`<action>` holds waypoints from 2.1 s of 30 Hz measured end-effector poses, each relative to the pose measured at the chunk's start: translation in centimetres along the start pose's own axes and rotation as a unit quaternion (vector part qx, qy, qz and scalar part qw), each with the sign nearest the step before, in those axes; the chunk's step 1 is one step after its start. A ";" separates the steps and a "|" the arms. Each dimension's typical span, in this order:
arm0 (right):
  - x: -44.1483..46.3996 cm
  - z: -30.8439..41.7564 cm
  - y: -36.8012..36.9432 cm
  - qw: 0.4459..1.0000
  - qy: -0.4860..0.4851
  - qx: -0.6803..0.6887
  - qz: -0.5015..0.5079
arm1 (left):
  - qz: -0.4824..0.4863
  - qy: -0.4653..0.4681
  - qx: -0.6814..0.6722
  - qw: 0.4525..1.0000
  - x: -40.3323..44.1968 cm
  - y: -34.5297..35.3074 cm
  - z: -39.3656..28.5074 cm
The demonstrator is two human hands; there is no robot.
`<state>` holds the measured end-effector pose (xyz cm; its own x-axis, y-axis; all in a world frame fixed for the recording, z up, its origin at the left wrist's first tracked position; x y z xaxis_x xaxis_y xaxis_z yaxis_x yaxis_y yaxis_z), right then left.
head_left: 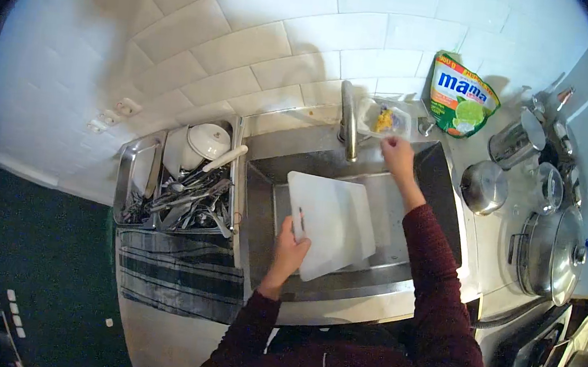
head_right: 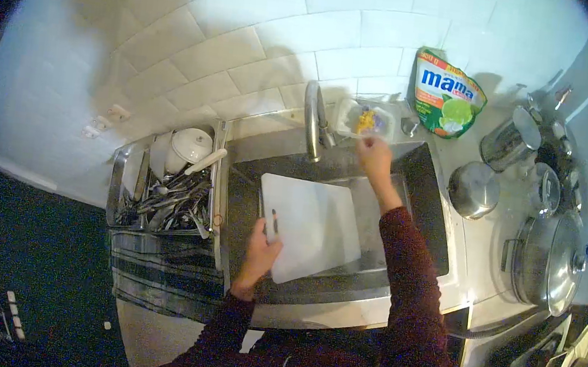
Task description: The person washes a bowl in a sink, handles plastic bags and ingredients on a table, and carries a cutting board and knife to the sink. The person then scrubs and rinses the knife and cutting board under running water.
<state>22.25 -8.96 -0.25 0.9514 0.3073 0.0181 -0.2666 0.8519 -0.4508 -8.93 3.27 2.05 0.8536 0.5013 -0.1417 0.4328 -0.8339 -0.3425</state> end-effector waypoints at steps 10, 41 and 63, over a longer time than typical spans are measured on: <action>-1.1 1.9 5.5 0.918 0.153 0.359 0.075 | -0.059 0.040 -0.106 0.992 -3.4 -6.9 -0.6; -7.9 6.6 5.4 0.934 0.158 0.132 0.292 | -0.105 0.036 -0.231 0.967 -3.7 -8.9 0.7; -10.5 -8.7 -3.0 0.880 0.309 0.261 0.248 | -0.013 -0.017 -0.393 0.919 -4.6 -8.8 1.8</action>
<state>14.38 -18.38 -6.86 0.5565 0.5449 -0.6272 -0.5540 0.8060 0.2086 -17.17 8.67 4.03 0.8364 0.5191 -0.1759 0.5397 -0.7239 0.4297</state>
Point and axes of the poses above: each hand's wrist, its own x-axis towards the middle knuckle, its own y-axis out of the palm, z = x × y, the point moved 2 cm from there along x, towards the middle knuckle, and after that the axes turned 10 degrees about x, right-handed, at the moved point
